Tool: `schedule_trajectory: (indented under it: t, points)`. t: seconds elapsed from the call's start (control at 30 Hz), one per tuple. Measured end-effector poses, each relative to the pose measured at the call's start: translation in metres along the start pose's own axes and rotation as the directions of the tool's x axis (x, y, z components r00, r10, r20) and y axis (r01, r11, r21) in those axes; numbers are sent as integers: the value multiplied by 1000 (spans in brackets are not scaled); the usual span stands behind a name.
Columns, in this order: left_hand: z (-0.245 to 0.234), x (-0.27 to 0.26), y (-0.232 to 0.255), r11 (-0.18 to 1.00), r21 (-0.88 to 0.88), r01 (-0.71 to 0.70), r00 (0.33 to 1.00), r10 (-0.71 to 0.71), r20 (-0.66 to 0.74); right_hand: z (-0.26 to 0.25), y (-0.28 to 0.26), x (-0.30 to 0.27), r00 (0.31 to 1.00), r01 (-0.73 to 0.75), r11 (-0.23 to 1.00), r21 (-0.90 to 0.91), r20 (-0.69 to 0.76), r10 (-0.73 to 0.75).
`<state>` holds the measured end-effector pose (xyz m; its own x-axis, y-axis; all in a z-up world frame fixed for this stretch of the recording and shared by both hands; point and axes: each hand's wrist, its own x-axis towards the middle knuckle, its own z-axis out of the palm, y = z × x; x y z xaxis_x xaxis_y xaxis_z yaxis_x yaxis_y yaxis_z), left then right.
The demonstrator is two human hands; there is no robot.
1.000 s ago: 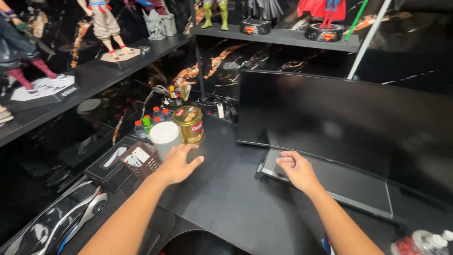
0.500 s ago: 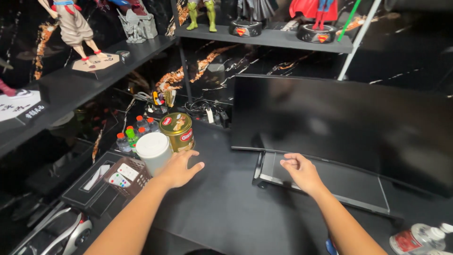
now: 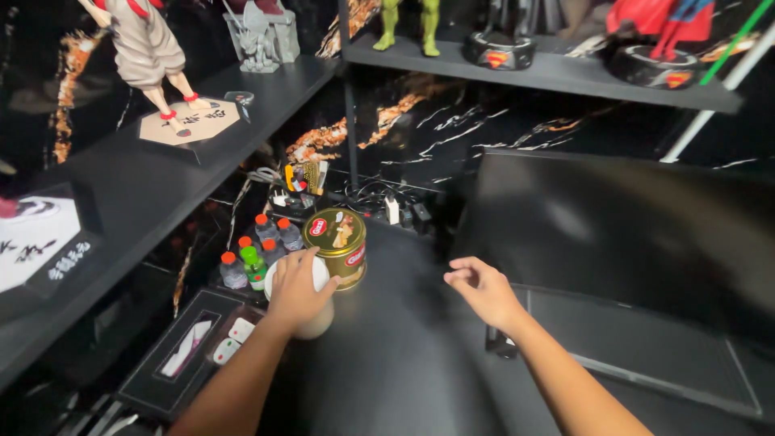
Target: The person clears and organizes a cluttered desk by moving a tin can, a plastic container, and a remote control holder, then wipes a phone stand with a cloth and places it back on the desk. The desk is in a room with shelves of figurines and a gaming chair.
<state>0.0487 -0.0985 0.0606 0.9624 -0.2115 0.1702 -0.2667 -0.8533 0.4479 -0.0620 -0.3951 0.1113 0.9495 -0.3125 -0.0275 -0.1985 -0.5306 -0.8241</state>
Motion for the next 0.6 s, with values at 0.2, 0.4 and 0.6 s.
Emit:
schedule_trajectory:
  t: [0.2,0.4,0.6]
  points:
    - [51,47,-51,998,53,16,978,-4,-207,77,-12,51,991,101,995,-22,85,-99]
    - [70,93,-70,1000,21,5,969,0,-249,129,-15,84,981,122,992,-39,154,-115]
    - [57,121,-51,970,96,224,970,-231,78,169,-11,122,975,153,983,-96,179,-135]
